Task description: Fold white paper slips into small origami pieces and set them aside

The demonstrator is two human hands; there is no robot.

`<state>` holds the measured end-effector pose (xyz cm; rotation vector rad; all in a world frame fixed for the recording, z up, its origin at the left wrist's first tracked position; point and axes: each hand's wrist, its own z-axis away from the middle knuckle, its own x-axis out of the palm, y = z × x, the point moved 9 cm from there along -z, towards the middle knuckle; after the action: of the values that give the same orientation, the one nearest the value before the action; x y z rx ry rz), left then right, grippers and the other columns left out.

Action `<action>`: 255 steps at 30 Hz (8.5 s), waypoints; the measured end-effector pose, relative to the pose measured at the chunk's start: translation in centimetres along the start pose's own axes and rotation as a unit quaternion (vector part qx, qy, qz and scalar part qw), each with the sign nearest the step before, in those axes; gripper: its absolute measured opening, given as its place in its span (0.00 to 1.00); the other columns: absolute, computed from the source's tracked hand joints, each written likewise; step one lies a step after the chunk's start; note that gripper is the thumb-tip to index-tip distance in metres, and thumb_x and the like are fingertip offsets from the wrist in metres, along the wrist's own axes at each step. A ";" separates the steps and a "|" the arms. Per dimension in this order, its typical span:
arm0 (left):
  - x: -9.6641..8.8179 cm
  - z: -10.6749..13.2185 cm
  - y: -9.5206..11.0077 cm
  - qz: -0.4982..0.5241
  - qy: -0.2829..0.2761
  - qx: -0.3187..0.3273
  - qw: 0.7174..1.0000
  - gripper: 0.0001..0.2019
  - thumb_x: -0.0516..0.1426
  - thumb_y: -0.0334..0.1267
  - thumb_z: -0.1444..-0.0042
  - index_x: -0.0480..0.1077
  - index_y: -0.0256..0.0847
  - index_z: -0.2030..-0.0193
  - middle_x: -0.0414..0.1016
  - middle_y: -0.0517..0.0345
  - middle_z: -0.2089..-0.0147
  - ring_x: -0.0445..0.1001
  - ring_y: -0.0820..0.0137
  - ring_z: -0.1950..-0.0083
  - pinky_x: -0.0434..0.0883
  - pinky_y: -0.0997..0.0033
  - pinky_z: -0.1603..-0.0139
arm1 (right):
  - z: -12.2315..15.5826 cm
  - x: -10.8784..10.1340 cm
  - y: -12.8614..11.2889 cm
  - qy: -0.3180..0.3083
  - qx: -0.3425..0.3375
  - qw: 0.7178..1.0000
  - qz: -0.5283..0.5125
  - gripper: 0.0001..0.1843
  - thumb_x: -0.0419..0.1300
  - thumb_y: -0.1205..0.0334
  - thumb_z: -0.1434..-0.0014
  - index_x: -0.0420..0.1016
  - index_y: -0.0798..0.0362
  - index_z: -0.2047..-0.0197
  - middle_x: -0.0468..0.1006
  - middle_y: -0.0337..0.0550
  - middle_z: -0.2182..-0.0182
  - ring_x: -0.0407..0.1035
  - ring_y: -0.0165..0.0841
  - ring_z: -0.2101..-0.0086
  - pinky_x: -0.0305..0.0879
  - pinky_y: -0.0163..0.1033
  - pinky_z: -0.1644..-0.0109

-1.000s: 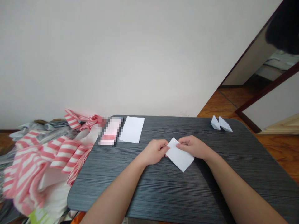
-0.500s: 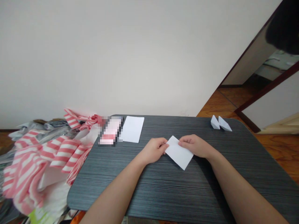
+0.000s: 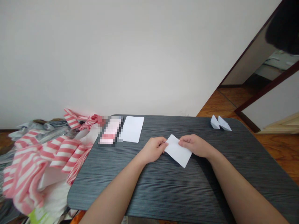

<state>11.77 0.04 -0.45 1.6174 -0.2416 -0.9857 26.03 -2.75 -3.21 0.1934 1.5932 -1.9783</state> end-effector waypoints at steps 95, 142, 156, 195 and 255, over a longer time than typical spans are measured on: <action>0.5 0.2 -0.7 0.124 -0.007 -0.046 0.991 0.16 0.49 0.45 0.44 0.64 0.36 0.76 0.65 0.60 0.78 0.64 0.75 0.77 0.60 0.77 0.77 | -0.1 -0.5 -1.9 0.123 -0.045 0.979 -0.157 0.19 0.51 0.48 0.42 0.71 0.54 0.73 0.73 0.40 0.77 0.67 0.32 0.75 0.64 0.36 0.69; -0.6 -0.3 -1.6 0.198 0.079 -0.008 0.977 0.11 0.49 0.40 0.42 0.67 0.36 0.59 0.68 0.58 0.71 0.64 0.76 0.75 0.62 0.77 0.76 | -0.5 1.2 -1.7 0.042 -0.067 0.977 -0.196 0.13 0.51 0.56 0.39 0.71 0.56 0.66 0.73 0.41 0.75 0.68 0.29 0.75 0.66 0.36 0.70; -1.1 -0.3 -2.2 0.240 0.100 -0.024 0.965 0.11 0.48 0.41 0.41 0.66 0.39 0.58 0.66 0.62 0.76 0.65 0.77 0.80 0.61 0.79 0.81 | -0.2 0.3 -1.9 0.082 -0.096 0.980 -0.151 0.15 0.53 0.62 0.42 0.74 0.53 0.54 0.76 0.42 0.70 0.69 0.31 0.72 0.67 0.39 0.65; -0.8 -0.4 -2.2 0.296 0.106 -0.029 0.949 0.12 0.53 0.41 0.45 0.62 0.38 0.56 0.71 0.58 0.68 0.71 0.76 0.77 0.66 0.79 0.80 | -0.4 1.8 -1.8 0.019 -0.048 0.972 -0.229 0.19 0.53 0.51 0.41 0.69 0.58 0.54 0.74 0.44 0.72 0.73 0.34 0.72 0.71 0.37 0.73; 0.6 -0.4 -2.7 0.234 0.029 -0.068 0.969 0.13 0.50 0.45 0.42 0.63 0.35 0.65 0.74 0.55 0.71 0.70 0.77 0.80 0.66 0.79 0.82 | -0.5 0.3 -1.4 0.083 -0.061 0.976 -0.194 0.16 0.55 0.53 0.42 0.70 0.57 0.58 0.77 0.44 0.72 0.72 0.31 0.75 0.70 0.36 0.70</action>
<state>11.53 0.73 -3.11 1.3746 -0.4807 -0.5771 24.94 -2.21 -2.30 -0.0041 1.9768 -2.1873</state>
